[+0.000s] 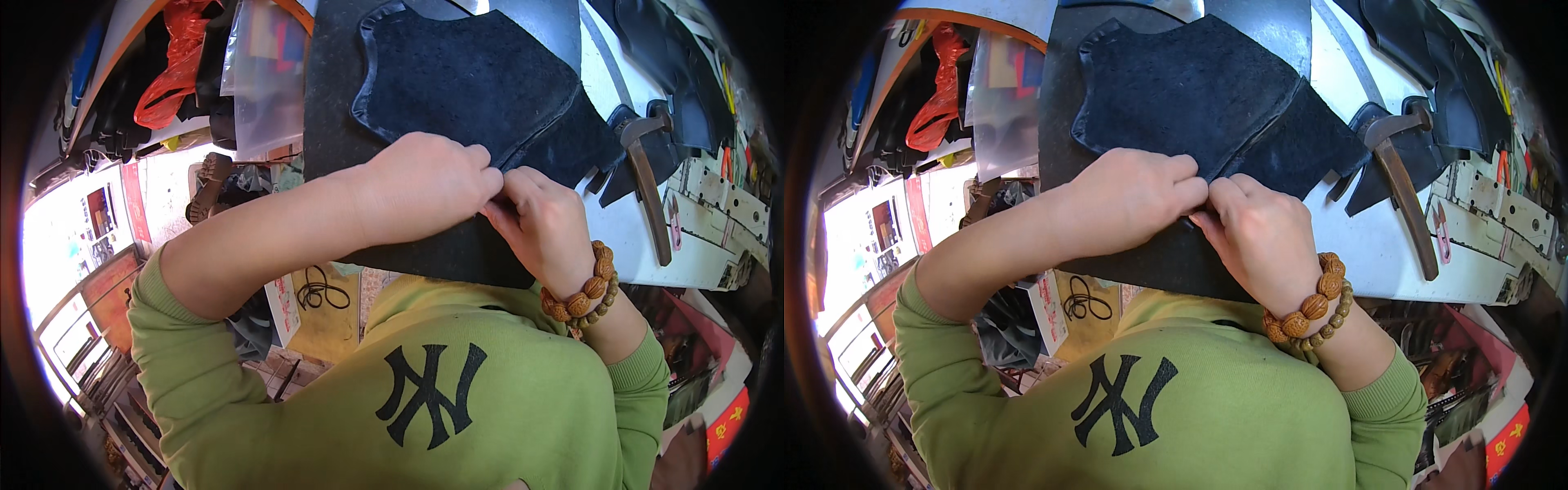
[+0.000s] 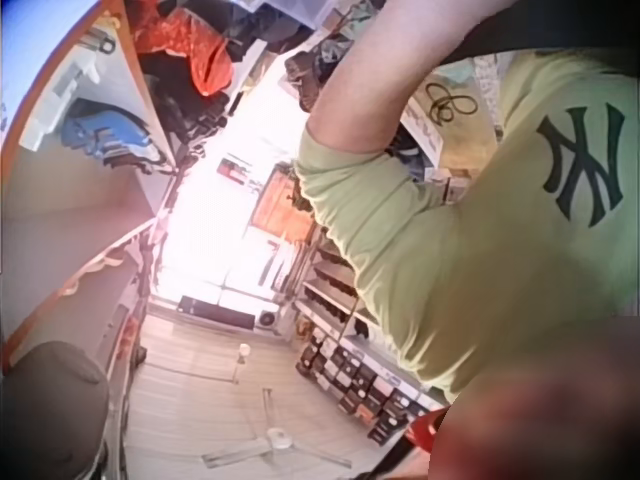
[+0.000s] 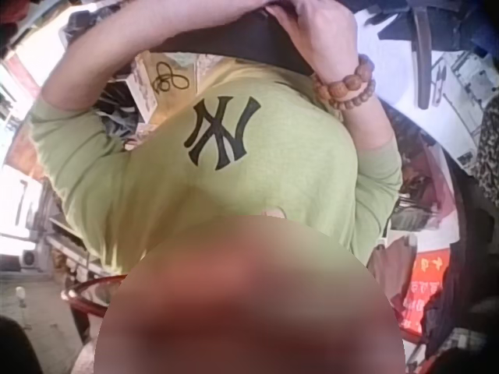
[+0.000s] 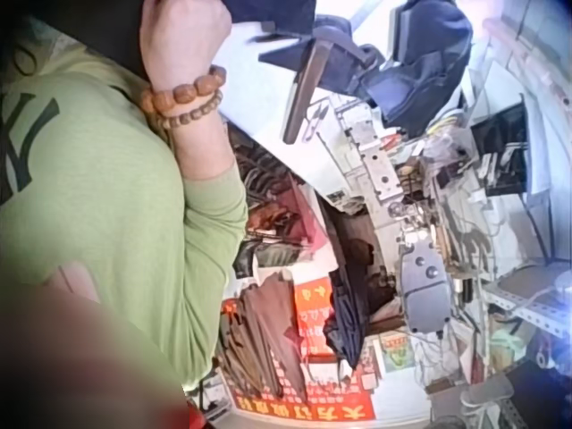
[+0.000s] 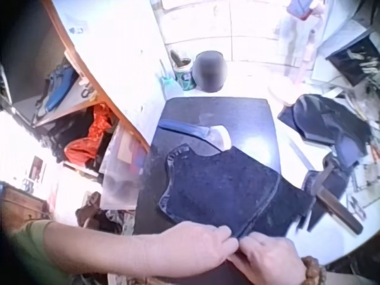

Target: The person uses a curved metal tool to press and shape a black leather piece on a workbench. They repeatedly smooth the edges and surface, then trim the leather with scissors. The person continues to press and shape the leather, occasionally adjusting its position on the bench.

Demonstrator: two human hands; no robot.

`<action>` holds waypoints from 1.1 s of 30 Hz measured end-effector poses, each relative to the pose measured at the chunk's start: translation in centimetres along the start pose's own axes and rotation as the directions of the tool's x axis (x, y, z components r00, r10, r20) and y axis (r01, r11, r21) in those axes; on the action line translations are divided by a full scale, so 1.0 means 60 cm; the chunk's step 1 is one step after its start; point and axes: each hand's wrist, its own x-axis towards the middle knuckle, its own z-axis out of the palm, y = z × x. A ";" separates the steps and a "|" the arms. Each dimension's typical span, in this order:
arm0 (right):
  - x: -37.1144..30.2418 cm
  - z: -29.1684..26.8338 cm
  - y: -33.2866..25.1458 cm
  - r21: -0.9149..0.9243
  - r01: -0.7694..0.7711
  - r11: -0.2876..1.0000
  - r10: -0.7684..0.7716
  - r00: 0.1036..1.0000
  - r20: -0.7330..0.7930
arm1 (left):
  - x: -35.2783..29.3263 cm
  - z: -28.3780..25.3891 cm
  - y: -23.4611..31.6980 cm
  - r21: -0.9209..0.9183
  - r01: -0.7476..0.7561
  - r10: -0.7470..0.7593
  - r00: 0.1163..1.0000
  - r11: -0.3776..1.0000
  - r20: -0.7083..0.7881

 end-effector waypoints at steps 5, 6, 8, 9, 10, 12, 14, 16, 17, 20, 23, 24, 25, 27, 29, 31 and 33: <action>0.006 -0.005 0.000 0.004 -0.009 1.000 0.009 0.998 0.063 | 0.004 -0.004 -0.017 -0.084 -0.009 0.009 1.000 0.996 0.009; 0.007 -0.005 0.000 0.005 -0.015 1.000 0.015 0.998 0.066 | 0.006 -0.006 -0.023 -0.101 -0.015 0.017 1.000 0.995 0.020; 0.007 -0.004 0.000 0.013 -0.032 0.999 0.032 0.998 0.056 | 0.008 -0.007 -0.027 -0.085 -0.037 0.037 0.999 0.996 -0.002; 0.007 -0.003 0.000 0.019 -0.037 0.999 0.036 0.998 0.043 | 0.010 -0.008 -0.028 -0.075 -0.046 0.045 0.999 0.996 -0.014; 0.007 -0.002 0.000 0.028 -0.042 0.999 0.041 0.999 0.032 | 0.011 -0.009 -0.029 -0.068 -0.065 0.064 0.998 0.996 -0.013; 0.007 0.000 -0.001 0.034 -0.037 0.999 0.036 0.999 0.022 | 0.010 -0.011 -0.028 -0.051 -0.097 0.096 0.995 0.994 -0.010; 0.008 0.001 -0.003 0.030 -0.031 0.999 0.030 0.999 0.013 | 0.007 -0.013 -0.025 -0.009 -0.118 0.118 0.992 0.993 0.034; 0.009 0.001 -0.004 0.019 -0.031 0.999 0.031 1.000 0.005 | 0.004 -0.013 -0.021 0.018 -0.138 0.137 0.990 0.990 0.040; 0.009 0.001 -0.005 -0.007 -0.025 1.000 0.025 1.000 0.011 | 0.003 -0.012 -0.019 0.025 -0.143 0.142 0.990 0.989 0.025; 0.008 0.000 -0.008 -0.066 -0.020 0.998 0.021 1.000 0.016 | -0.002 -0.003 -0.014 0.054 -0.143 0.145 0.989 0.988 -0.039; 0.004 0.003 -0.009 -0.106 -0.009 0.994 0.010 1.000 0.008 | -0.010 0.011 -0.002 0.082 -0.106 0.114 0.988 0.991 -0.100; 0.003 0.005 -0.009 -0.113 -0.004 0.994 0.005 1.000 0.006 | -0.012 0.016 0.001 0.083 -0.089 0.100 0.985 0.993 -0.139; 0.002 0.006 -0.009 -0.118 0.001 0.993 -0.002 1.000 -0.007 | -0.013 0.020 0.003 0.074 -0.063 0.072 0.988 0.995 -0.139; 0.000 0.010 -0.007 -0.140 0.016 0.990 -0.019 1.000 -0.019 | -0.016 0.027 0.007 0.037 -0.010 0.016 0.984 0.999 -0.176; -0.002 0.011 -0.004 -0.129 0.037 0.991 -0.043 0.998 -0.040 | -0.016 0.028 0.000 -0.029 -0.007 0.000 0.978 1.000 -0.208; -0.004 0.010 0.000 -0.087 0.057 0.995 -0.062 0.996 -0.056 | -0.011 0.023 -0.016 -0.214 0.010 -0.056 0.977 0.977 -0.207; -0.005 0.007 0.006 -0.031 0.067 0.997 -0.069 0.996 -0.054 | -0.008 0.016 -0.029 -0.288 0.005 -0.060 0.982 0.958 -0.181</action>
